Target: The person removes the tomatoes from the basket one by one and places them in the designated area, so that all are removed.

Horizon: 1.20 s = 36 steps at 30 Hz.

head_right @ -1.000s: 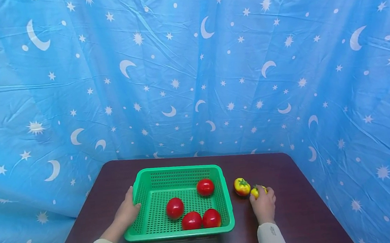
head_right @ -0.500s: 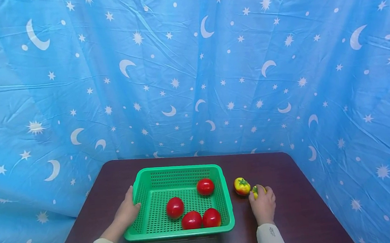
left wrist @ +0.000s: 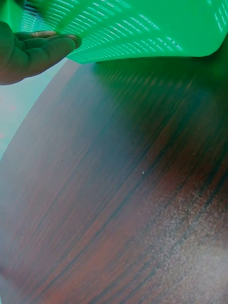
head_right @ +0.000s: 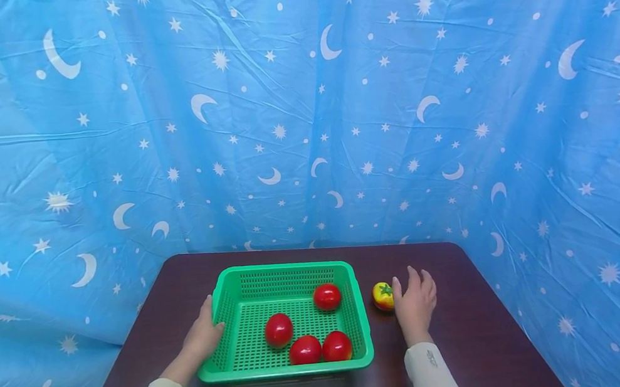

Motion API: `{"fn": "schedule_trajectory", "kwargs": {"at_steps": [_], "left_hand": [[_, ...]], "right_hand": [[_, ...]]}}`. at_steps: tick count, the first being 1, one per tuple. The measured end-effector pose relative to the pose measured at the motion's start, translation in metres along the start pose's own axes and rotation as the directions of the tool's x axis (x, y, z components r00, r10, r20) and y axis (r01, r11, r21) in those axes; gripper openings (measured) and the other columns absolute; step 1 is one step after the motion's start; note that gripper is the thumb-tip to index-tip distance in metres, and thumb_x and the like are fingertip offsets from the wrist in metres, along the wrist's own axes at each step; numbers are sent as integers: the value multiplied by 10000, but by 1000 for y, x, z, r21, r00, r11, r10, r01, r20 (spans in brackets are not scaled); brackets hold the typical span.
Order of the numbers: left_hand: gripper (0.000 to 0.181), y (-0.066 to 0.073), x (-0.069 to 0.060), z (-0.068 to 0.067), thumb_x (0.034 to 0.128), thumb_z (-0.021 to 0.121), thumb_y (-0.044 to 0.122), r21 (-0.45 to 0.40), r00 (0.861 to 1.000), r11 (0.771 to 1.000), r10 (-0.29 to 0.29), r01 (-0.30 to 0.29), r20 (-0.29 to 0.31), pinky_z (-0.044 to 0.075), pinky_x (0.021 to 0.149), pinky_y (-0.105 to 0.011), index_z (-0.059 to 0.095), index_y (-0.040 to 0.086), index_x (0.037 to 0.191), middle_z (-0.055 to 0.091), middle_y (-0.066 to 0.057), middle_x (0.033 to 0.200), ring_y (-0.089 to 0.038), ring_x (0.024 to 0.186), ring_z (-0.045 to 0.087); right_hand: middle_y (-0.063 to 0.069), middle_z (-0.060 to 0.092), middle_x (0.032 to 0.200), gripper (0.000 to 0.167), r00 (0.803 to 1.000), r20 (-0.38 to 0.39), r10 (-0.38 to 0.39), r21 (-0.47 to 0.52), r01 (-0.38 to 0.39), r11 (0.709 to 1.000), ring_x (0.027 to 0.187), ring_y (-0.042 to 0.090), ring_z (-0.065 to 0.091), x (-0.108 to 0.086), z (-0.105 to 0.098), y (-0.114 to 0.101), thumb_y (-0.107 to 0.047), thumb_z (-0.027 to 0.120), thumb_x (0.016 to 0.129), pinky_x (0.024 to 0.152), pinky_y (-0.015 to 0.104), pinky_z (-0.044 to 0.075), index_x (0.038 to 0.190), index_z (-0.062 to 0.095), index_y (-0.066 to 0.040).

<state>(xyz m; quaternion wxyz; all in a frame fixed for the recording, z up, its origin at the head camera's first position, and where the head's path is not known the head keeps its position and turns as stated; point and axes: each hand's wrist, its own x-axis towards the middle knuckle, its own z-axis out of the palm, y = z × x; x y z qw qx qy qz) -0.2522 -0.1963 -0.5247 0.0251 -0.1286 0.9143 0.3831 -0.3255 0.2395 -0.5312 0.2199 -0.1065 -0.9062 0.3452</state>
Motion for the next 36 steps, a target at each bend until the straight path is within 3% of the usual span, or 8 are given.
{"fn": "schedule_trajectory", "kwargs": {"at_steps": [8, 15, 21, 29, 36], "left_hand": [[763, 2, -1, -1, 1024, 486, 115, -1, 1000, 1000, 5, -5, 3, 512, 784, -484, 1, 12, 1604, 483, -349, 1426, -478, 1199, 580], [766, 0, 1, 1, 1022, 490, 122, -7, 1000, 1000, 1, -1, -1, 513, 760, -466, 7, 24, 1608, 470, -349, 1439, -461, 1168, 600], [767, -1, 3, 2, 1020, 491, 123, -4, 1000, 1000, -2, 2, -6, 511, 760, -466, 8, 23, 1607, 463, -349, 1447, -470, 1180, 593], [768, -1, 2, 2, 1025, 488, 122, -8, 1000, 1000, -4, 4, -5, 510, 767, -477, -1, 29, 1609, 468, -344, 1446, -480, 1202, 579], [777, 0, 1, 2, 1021, 498, 127, -16, 1000, 1000, -11, 10, -8, 505, 704, -431, 1, 40, 1612, 493, -346, 1416, -450, 1130, 618]], "right_hand": [[227, 281, 1575, 530, 993, 51, -107, 54, 104, 993, 1460, 427, 206, 9, -4, -35, -346, 532, 1024, 1181, 638, 190, 1471, 459, -71], [221, 312, 1563, 517, 974, 56, -219, 84, 214, 973, 1461, 422, 223, 5, -1, -62, -309, 566, 1011, 1139, 658, 243, 1459, 483, -64], [183, 292, 1582, 527, 960, 100, -261, 112, 250, 962, 1489, 392, 197, 0, 1, -82, -324, 563, 1016, 1156, 644, 247, 1478, 467, -90], [187, 353, 1554, 519, 907, 144, -396, 76, 389, 918, 1478, 409, 245, -11, 7, -98, -294, 622, 986, 1131, 667, 290, 1455, 504, -108], [186, 384, 1538, 520, 876, 172, -451, 71, 446, 892, 1461, 409, 278, -17, 12, -106, -308, 637, 980, 1127, 664, 302, 1450, 519, -120]]}}
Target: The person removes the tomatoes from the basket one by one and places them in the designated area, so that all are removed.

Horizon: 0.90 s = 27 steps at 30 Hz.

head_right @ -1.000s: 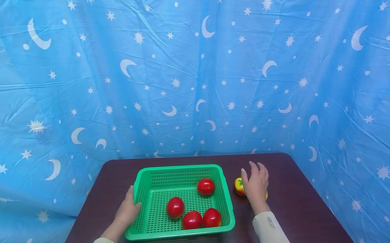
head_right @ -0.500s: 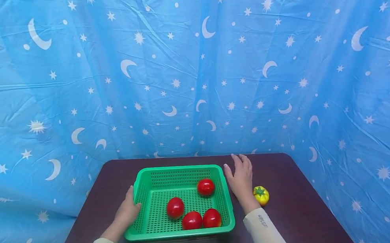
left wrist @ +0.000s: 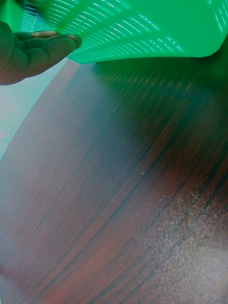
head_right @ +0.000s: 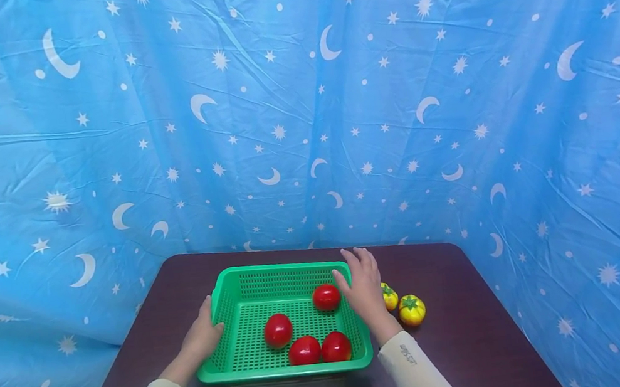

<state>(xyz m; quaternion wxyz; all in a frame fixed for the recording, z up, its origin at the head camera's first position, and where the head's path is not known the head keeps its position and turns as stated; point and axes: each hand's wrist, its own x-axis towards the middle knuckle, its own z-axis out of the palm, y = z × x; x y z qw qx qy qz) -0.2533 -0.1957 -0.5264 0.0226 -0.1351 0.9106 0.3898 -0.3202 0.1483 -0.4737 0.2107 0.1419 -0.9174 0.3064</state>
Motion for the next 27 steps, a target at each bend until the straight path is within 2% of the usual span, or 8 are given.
{"fn": "schedule_trajectory", "kwargs": {"at_steps": [6, 11, 13, 19, 23, 27], "left_hand": [[778, 0, -1, -1, 1023, 498, 130, -6, 1000, 1000, 5, -5, 7, 488, 654, -399, -3, 42, 1612, 534, -340, 1364, -417, 1048, 649], [766, 1, -1, -2, 1025, 487, 124, 1, 1000, 1000, 10, -10, 8, 510, 712, -451, 1, 33, 1609, 500, -349, 1402, -451, 1100, 626], [764, 2, -1, -2, 1024, 485, 123, 7, 1000, 1000, 9, -9, 8, 515, 753, -477, 2, 28, 1608, 480, -351, 1424, -465, 1147, 606], [767, 1, -1, -2, 1020, 494, 118, 7, 1000, 1000, 18, -18, 4, 506, 713, -450, 9, 20, 1606, 522, -347, 1378, -441, 1085, 633], [761, 1, -1, -2, 1019, 492, 119, 9, 1000, 1000, 18, -18, 5, 512, 739, -464, 18, 19, 1606, 489, -350, 1416, -453, 1131, 617], [762, 1, -1, -3, 1019, 493, 122, 1, 1000, 1000, 15, -15, 12, 498, 687, -427, 18, 27, 1608, 520, -346, 1382, -425, 1071, 641]], "right_hand": [[182, 404, 1528, 528, 998, 37, -41, -4, 41, 999, 1466, 397, 281, 0, 4, -15, -308, 653, 967, 1126, 675, 296, 1447, 521, -136], [166, 415, 1524, 532, 993, 77, -88, 3, 89, 996, 1457, 384, 307, -1, 10, -26, -319, 648, 970, 1121, 662, 317, 1452, 515, -136], [161, 419, 1523, 533, 991, 98, -96, 6, 96, 995, 1466, 374, 304, -2, 12, -29, -326, 647, 972, 1128, 657, 315, 1456, 513, -148], [144, 415, 1531, 537, 984, 146, -103, 14, 102, 995, 1487, 367, 282, 0, 11, -38, -341, 648, 971, 1135, 655, 308, 1464, 513, -178], [129, 405, 1540, 548, 980, 172, -97, -2, 99, 995, 1495, 358, 269, 1, 12, -44, -349, 650, 968, 1142, 640, 315, 1473, 499, -196], [152, 414, 1534, 547, 972, 193, -132, -4, 135, 991, 1484, 377, 287, 4, 14, -51, -337, 657, 965, 1130, 639, 329, 1468, 504, -187]]}}
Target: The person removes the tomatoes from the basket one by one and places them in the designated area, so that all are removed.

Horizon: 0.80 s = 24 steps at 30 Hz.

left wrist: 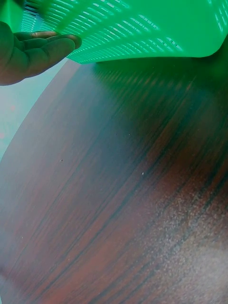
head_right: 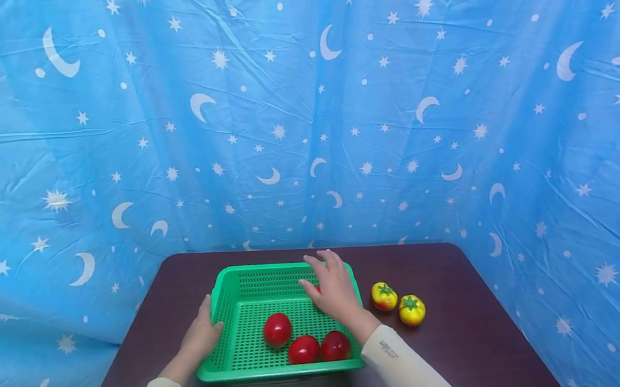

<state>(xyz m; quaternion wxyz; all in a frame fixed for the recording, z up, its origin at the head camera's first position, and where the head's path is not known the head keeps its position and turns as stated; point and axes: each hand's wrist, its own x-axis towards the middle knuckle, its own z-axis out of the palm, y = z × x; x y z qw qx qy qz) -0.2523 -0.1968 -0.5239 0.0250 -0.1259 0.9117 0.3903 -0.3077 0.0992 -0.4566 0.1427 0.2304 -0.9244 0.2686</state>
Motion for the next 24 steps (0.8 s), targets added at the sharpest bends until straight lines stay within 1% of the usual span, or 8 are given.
{"fn": "schedule_trajectory", "kwargs": {"at_steps": [3, 6, 10, 13, 17, 21, 24], "left_hand": [[764, 0, 0, 0, 1020, 492, 123, -6, 1000, 1000, -2, 2, 5, 483, 660, -405, 13, 33, 1609, 537, -341, 1361, -402, 1033, 652], [763, 0, 0, 0, 1022, 490, 124, -4, 1000, 1000, -1, 1, 3, 485, 671, -407, 11, 34, 1610, 525, -340, 1380, -409, 1059, 645], [762, 1, 0, 0, 1021, 490, 124, 6, 1000, 1000, 0, 0, 0, 488, 680, -414, 13, 30, 1608, 521, -342, 1384, -419, 1068, 642], [764, 1, -1, -1, 1019, 494, 124, 15, 1000, 1000, -1, 1, 0, 483, 669, -408, 17, 23, 1607, 546, -338, 1354, -405, 1034, 653], [766, 1, 0, -1, 1021, 498, 126, 16, 1000, 1000, 0, 0, 2, 472, 653, -399, 16, 22, 1607, 564, -334, 1332, -383, 985, 662], [767, 1, 0, -1, 1022, 495, 125, 14, 1000, 1000, -2, 2, 4, 472, 654, -405, 9, 26, 1608, 545, -341, 1354, -390, 985, 660], [769, 1, 0, 0, 1020, 497, 123, 16, 1000, 1000, -1, 1, 3, 468, 650, -400, 10, 22, 1607, 563, -339, 1328, -377, 965, 662]], "right_hand": [[172, 419, 1527, 550, 999, 13, -42, 7, 41, 999, 1467, 391, 308, 4, 2, -4, -322, 662, 963, 1122, 637, 339, 1467, 505, -168], [161, 411, 1533, 576, 998, 35, -54, -11, 55, 998, 1461, 380, 317, 8, 6, -5, -339, 664, 960, 1117, 623, 357, 1482, 484, -178], [146, 385, 1556, 601, 995, 92, -38, -36, 42, 998, 1478, 360, 299, 10, 13, -5, -371, 657, 963, 1127, 613, 354, 1505, 451, -215], [129, 367, 1570, 603, 990, 139, -30, -45, 36, 998, 1492, 348, 280, 9, 18, -5, -390, 646, 968, 1139, 611, 338, 1514, 439, -237], [105, 351, 1581, 608, 983, 182, -27, -66, 40, 997, 1502, 342, 261, 9, 24, -8, -406, 646, 964, 1141, 609, 337, 1511, 435, -245], [106, 341, 1590, 630, 977, 213, -26, -65, 41, 997, 1503, 345, 260, 10, 29, -11, -387, 665, 955, 1139, 616, 336, 1519, 419, -249], [121, 349, 1584, 658, 972, 232, -31, -58, 45, 997, 1493, 350, 277, 10, 34, -12, -353, 687, 945, 1129, 616, 347, 1529, 403, -253]]}}
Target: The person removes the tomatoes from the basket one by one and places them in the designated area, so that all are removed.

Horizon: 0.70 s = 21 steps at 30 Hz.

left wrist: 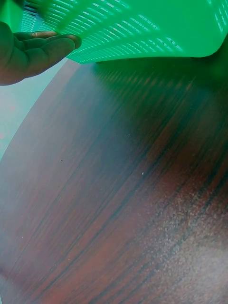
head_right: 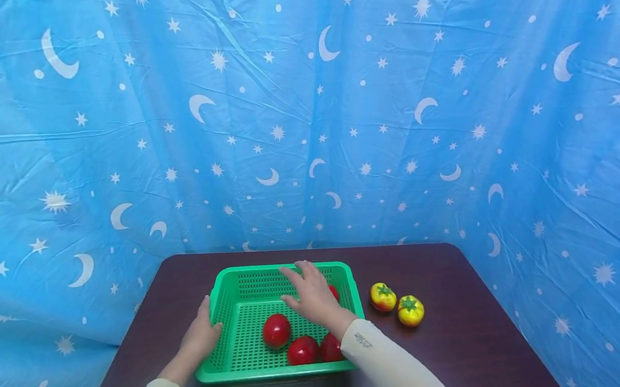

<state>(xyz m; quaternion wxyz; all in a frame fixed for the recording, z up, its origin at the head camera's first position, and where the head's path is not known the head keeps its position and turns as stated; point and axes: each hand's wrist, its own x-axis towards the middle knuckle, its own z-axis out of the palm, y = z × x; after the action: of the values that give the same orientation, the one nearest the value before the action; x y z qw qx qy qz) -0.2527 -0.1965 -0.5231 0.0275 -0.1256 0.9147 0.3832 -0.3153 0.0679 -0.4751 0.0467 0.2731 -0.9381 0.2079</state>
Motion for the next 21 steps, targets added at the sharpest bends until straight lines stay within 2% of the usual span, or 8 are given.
{"fn": "schedule_trajectory", "kwargs": {"at_steps": [4, 7, 13, 17, 21], "left_hand": [[779, 0, -1, 1, 1020, 505, 128, -9, 1000, 1000, -7, 7, 3, 447, 613, -383, 6, 33, 1610, 637, -302, 1177, -322, 860, 660], [783, 0, -1, 1, 1019, 508, 128, -13, 1000, 1000, -10, 10, 3, 443, 599, -380, 4, 41, 1612, 645, -296, 1149, -316, 836, 656], [773, 0, -2, 0, 1021, 496, 123, -20, 1000, 1000, -3, 3, -4, 456, 609, -378, 4, 36, 1611, 590, -334, 1276, -358, 914, 662], [774, 1, -2, -1, 1020, 495, 126, -21, 1000, 1000, -6, 6, -2, 457, 617, -378, 2, 36, 1610, 574, -336, 1309, -382, 957, 658], [770, 1, -2, -1, 1019, 497, 125, -11, 1000, 1000, -7, 6, -4, 473, 645, -396, 12, 29, 1609, 553, -343, 1342, -426, 1031, 645]], "right_hand": [[135, 370, 1567, 679, 999, 39, -3, 9, 2, 1000, 1468, 348, 313, 0, 7, 0, -339, 697, 940, 1112, 601, 379, 1540, 390, -261], [130, 377, 1564, 681, 997, 83, -3, 2, 3, 1000, 1459, 336, 328, -2, 11, -1, -359, 689, 943, 1099, 590, 400, 1545, 382, -275], [86, 388, 1564, 689, 984, 177, -31, -38, 38, 999, 1462, 298, 331, -4, 15, -4, -384, 694, 933, 1104, 558, 414, 1544, 384, -306], [59, 420, 1548, 624, 963, 262, -66, -66, 86, 994, 1443, 264, 359, -5, 18, -5, -385, 670, 948, 1099, 526, 430, 1520, 432, -308], [63, 436, 1540, 547, 927, 360, -104, -73, 139, 988, 1418, 245, 382, -8, 20, -7, -403, 617, 980, 1088, 493, 448, 1497, 473, -300]]}}
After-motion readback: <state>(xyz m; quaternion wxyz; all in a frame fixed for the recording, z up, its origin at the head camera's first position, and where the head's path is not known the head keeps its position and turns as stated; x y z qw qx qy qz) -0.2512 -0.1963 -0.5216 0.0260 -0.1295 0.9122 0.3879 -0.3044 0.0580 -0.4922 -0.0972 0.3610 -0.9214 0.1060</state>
